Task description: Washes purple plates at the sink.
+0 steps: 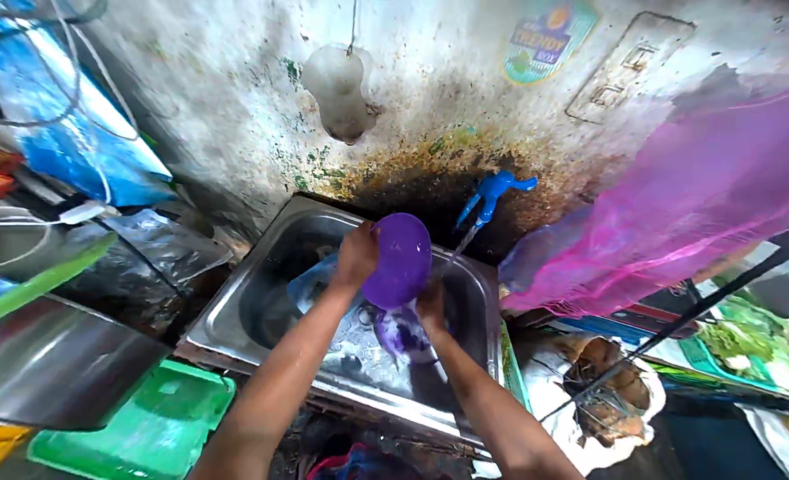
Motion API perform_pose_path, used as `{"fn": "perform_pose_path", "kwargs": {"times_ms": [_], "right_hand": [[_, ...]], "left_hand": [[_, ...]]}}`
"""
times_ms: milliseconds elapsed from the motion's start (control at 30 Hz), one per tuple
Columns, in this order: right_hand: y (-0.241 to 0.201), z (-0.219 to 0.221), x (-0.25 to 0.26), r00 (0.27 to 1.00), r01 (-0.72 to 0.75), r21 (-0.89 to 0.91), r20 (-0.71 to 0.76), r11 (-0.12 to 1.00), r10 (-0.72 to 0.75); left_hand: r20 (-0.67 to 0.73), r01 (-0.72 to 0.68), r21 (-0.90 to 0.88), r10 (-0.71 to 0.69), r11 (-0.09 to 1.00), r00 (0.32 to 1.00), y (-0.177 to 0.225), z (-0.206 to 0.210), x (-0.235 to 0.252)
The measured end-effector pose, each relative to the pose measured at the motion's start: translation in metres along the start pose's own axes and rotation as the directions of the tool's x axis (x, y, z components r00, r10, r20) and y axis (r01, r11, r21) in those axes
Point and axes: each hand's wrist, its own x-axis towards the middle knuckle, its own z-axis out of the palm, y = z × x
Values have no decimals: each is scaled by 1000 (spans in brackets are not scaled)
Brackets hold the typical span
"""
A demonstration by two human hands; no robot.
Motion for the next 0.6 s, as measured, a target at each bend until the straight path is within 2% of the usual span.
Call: {"fn": "perform_pose_path", "kwargs": {"times_ms": [67, 100, 167, 200, 233, 267, 300, 333, 400, 500, 600], "right_hand": [[-18, 14, 4, 977, 40, 231, -214, 972, 10], [-26, 18, 4, 961, 43, 350, -272, 936, 58], [-39, 22, 4, 964, 4, 601, -215, 799, 157], [-45, 21, 1, 977, -16, 649, -152, 761, 150], [-50, 18, -4, 988, 26, 598, -136, 801, 70], [-55, 10, -10, 987, 107, 451, -154, 886, -41], [-60, 2, -13, 970, 187, 229, -196, 955, -143], [-66, -5, -13, 948, 228, 13, -230, 974, -219], [-76, -16, -9, 927, 167, -277, -282, 946, -246], [-81, -32, 11, 929, -36, -392, -352, 919, -114], [-73, -51, 29, 930, -87, -348, -363, 933, -49]], "left_hand": [[-149, 49, -95, -63, 994, 987, -19, -7, -10], [-191, 73, -135, -98, 988, 977, -27, -8, -15], [-204, 142, -165, -175, 976, 963, -39, -7, -27], [-180, 196, -159, -223, 968, 958, -41, -5, -33], [-142, 242, -135, -261, 961, 955, -43, 0, -39], [-111, 270, -112, -282, 956, 953, -44, 5, -43], [-94, 280, -115, -291, 953, 952, -43, 10, -44], [-86, 279, -126, -290, 952, 953, -40, 16, -43], [-61, 238, -124, -247, 963, 967, -27, 29, -39], [-68, 116, -94, -123, 989, 990, -2, 56, -33], [-66, 57, -73, -62, 996, 996, 17, 72, -23]]}}
